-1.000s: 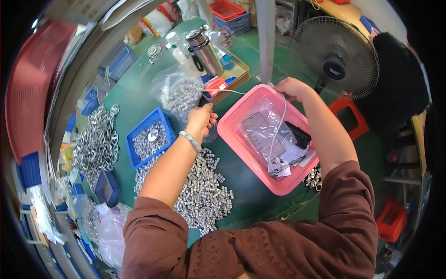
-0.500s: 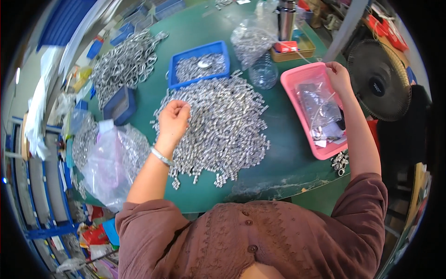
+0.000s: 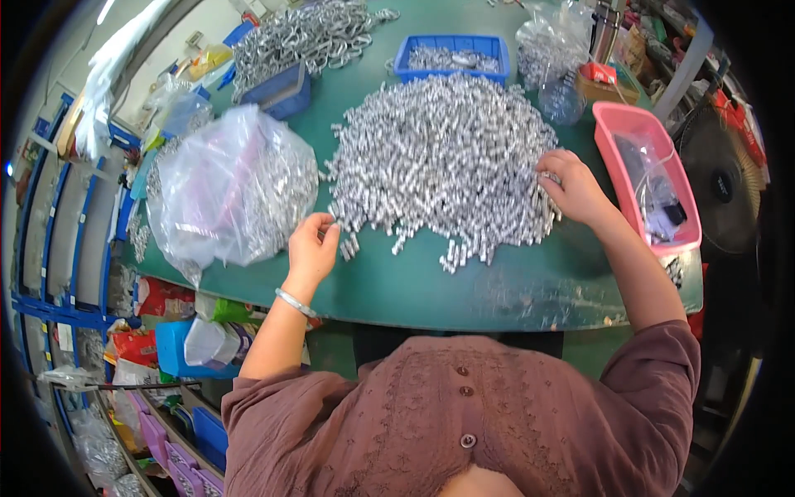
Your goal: The person picks up small T-shaped metal components from a large pile on a green workbench, turning them over in their hands and holding several at once.
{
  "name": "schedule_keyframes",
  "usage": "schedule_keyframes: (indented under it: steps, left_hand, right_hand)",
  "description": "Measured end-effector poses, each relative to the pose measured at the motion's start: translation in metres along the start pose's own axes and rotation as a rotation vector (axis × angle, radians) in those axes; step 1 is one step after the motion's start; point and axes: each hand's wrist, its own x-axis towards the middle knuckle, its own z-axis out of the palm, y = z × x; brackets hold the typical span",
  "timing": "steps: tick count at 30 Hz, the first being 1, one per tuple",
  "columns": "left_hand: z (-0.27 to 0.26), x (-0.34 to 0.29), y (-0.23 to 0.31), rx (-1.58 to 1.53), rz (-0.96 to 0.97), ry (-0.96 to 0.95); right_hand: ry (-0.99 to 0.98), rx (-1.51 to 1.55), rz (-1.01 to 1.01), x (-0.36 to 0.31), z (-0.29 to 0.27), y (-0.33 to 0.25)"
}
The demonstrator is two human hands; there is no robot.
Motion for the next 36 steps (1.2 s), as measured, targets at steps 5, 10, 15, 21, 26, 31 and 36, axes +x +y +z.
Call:
schedule_keyframes:
  steps: [5, 10, 15, 21, 26, 31, 36]
  left_hand:
    - [0.013, -0.045, -0.006, 0.169, 0.027, -0.103]
    - [0.029, -0.063, 0.002, 0.154, 0.292, -0.081]
    - [0.047, -0.078, 0.033, 0.098, 0.463, -0.217]
    - [0.055, -0.082, 0.031, -0.081, 0.4, -0.169]
    - [0.056, -0.085, 0.025, -0.339, 0.235, -0.153]
    - [0.058, -0.087, 0.02, -0.393, 0.228, -0.124]
    - [0.059, -0.084, 0.023, -0.286, 0.294, -0.106]
  right_hand:
    - [0.137, 0.059, -0.096, -0.035, 0.046, -0.044]
    - [0.139, -0.159, -0.194, -0.051, 0.075, -0.083]
    - [0.106, -0.162, -0.17, -0.055, 0.088, -0.102]
    - [-0.087, -0.126, -0.3, -0.039, 0.089, -0.121]
    - [-0.262, -0.15, -0.341, -0.022, 0.089, -0.114]
    - [-0.341, -0.103, -0.372, -0.014, 0.089, -0.112]
    - [-0.309, -0.051, -0.39, -0.018, 0.095, -0.111]
